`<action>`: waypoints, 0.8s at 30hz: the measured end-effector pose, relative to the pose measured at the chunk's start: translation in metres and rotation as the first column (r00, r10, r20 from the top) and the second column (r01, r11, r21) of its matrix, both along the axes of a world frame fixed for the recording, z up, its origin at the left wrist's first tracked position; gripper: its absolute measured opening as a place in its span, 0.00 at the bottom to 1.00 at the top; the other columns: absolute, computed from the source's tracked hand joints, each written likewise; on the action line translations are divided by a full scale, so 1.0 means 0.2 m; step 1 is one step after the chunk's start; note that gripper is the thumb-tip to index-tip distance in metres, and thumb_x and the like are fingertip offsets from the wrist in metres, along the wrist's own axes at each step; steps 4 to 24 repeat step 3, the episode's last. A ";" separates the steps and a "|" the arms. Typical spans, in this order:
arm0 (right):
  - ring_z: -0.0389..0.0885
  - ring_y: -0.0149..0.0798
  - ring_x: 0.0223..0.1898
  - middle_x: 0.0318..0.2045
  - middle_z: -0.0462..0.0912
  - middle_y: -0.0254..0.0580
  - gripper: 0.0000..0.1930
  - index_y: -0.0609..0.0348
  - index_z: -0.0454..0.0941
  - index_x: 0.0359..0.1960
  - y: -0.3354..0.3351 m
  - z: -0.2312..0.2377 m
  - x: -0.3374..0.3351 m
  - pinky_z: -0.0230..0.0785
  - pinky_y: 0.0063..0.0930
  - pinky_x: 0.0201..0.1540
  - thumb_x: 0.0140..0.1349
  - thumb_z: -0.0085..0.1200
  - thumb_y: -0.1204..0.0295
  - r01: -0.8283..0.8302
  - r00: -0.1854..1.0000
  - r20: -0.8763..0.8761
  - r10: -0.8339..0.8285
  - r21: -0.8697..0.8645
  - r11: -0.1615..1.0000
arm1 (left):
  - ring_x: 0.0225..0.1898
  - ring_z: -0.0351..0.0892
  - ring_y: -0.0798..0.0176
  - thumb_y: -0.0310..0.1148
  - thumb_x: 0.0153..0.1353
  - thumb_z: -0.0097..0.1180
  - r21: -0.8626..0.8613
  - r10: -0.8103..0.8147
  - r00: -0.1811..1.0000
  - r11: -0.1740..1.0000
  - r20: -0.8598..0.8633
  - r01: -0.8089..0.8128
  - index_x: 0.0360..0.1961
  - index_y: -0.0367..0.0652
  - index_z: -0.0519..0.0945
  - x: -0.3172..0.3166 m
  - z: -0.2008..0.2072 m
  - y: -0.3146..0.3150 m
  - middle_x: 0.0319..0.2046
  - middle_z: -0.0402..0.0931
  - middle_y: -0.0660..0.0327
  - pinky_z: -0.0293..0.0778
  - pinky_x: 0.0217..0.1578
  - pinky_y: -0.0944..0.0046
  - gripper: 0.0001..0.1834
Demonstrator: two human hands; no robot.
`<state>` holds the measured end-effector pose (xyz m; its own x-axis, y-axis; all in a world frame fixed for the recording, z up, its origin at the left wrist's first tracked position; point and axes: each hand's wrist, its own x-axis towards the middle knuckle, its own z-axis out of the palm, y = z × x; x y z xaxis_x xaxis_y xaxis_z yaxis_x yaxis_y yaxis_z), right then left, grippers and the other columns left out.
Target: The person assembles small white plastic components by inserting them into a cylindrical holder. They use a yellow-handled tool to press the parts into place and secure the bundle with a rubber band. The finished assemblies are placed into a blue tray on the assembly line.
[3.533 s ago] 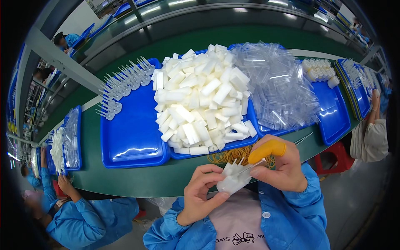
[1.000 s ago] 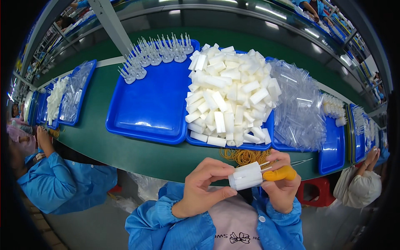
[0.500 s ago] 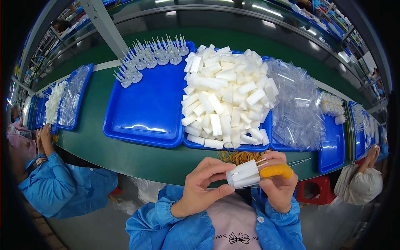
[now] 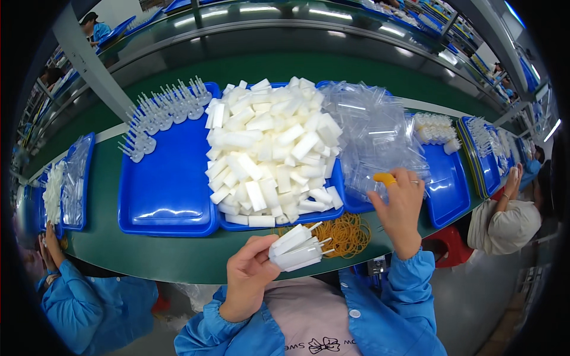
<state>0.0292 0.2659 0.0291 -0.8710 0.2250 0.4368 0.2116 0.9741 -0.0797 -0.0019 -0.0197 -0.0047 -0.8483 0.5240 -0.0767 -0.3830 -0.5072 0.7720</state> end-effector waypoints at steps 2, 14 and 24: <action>0.70 0.42 0.41 0.36 0.74 0.38 0.15 0.55 0.81 0.34 0.00 -0.04 -0.01 0.55 0.37 0.44 0.41 0.66 0.70 0.038 0.998 0.043 -0.039 0.018 0.999 | 0.53 0.71 0.58 0.16 0.54 0.54 0.009 -0.009 1.000 1.000 -0.002 0.009 0.54 0.31 0.71 0.00 -0.01 0.00 0.51 0.65 0.57 0.68 0.54 0.61 0.23; 0.70 0.43 0.41 0.36 0.74 0.38 0.15 0.56 0.81 0.35 0.00 -0.04 -0.01 0.57 0.38 0.43 0.42 0.65 0.70 0.039 0.998 0.056 -0.040 0.023 0.999 | 0.53 0.71 0.58 0.17 0.55 0.55 0.011 -0.010 1.000 1.000 -0.002 0.010 0.54 0.31 0.71 0.00 -0.01 0.00 0.51 0.65 0.57 0.68 0.54 0.61 0.23; 0.70 0.43 0.41 0.36 0.74 0.38 0.15 0.56 0.81 0.35 0.00 -0.04 -0.01 0.57 0.38 0.43 0.42 0.65 0.70 0.039 0.998 0.056 -0.040 0.023 0.999 | 0.53 0.71 0.58 0.17 0.55 0.55 0.011 -0.010 1.000 1.000 -0.002 0.010 0.54 0.31 0.71 0.00 -0.01 0.00 0.51 0.65 0.57 0.68 0.54 0.61 0.23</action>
